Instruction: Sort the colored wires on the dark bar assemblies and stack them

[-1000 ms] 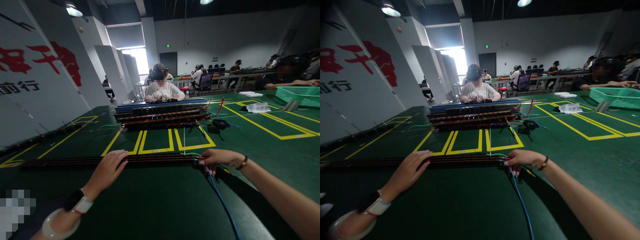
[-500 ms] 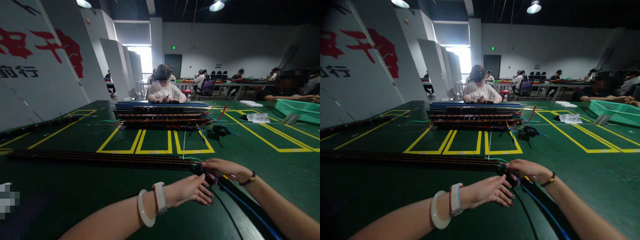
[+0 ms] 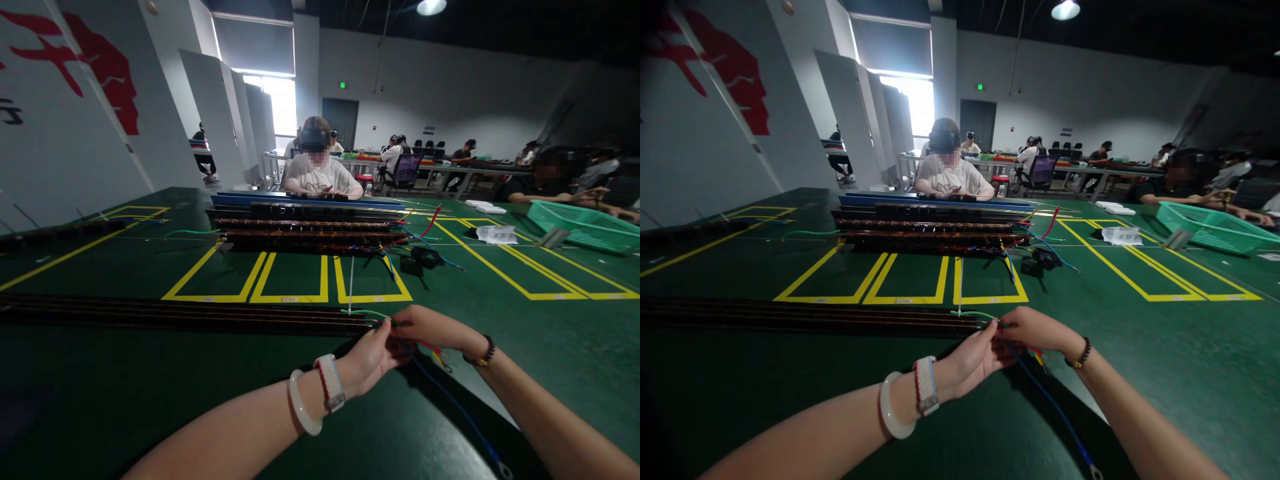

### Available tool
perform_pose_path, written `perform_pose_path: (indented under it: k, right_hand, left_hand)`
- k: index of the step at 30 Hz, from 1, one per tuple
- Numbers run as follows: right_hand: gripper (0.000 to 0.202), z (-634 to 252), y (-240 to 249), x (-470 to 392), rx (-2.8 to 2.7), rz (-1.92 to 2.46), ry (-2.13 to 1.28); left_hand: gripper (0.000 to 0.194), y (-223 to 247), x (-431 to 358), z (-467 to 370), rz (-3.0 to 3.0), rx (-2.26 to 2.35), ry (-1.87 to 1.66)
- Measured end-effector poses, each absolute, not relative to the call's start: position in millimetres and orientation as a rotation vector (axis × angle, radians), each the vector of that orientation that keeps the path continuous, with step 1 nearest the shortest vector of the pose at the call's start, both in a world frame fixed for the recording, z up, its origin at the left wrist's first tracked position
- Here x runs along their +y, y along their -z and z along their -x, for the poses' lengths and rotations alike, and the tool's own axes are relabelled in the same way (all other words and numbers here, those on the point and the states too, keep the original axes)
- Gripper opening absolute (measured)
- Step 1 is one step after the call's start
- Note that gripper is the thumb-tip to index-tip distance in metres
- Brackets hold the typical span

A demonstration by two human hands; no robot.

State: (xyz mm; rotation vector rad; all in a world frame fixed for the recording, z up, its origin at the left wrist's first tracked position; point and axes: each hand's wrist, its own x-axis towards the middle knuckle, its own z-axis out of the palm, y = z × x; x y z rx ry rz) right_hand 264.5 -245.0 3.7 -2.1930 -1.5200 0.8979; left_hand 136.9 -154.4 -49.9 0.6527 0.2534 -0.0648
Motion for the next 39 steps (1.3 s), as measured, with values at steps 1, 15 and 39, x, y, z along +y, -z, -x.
perform_pose_path:
  k: [1,15,39]
  right_hand:
    - [0.028,-260.2,-6.4,-245.0,-1.564,2.247,-0.808]
    - [0.031,-193.9,3.3,-238.1,-1.971,2.805,0.413]
    - [0.013,-196.4,-23.9,-251.7,-1.878,2.815,0.135]
  left_hand:
    - [0.026,50.2,-154.6,-136.2,-0.645,0.248,0.054]
    - [0.026,49.6,-150.6,-138.2,-0.582,0.334,0.092]
    - [0.020,48.6,-146.1,-139.5,-0.530,0.321,0.096]
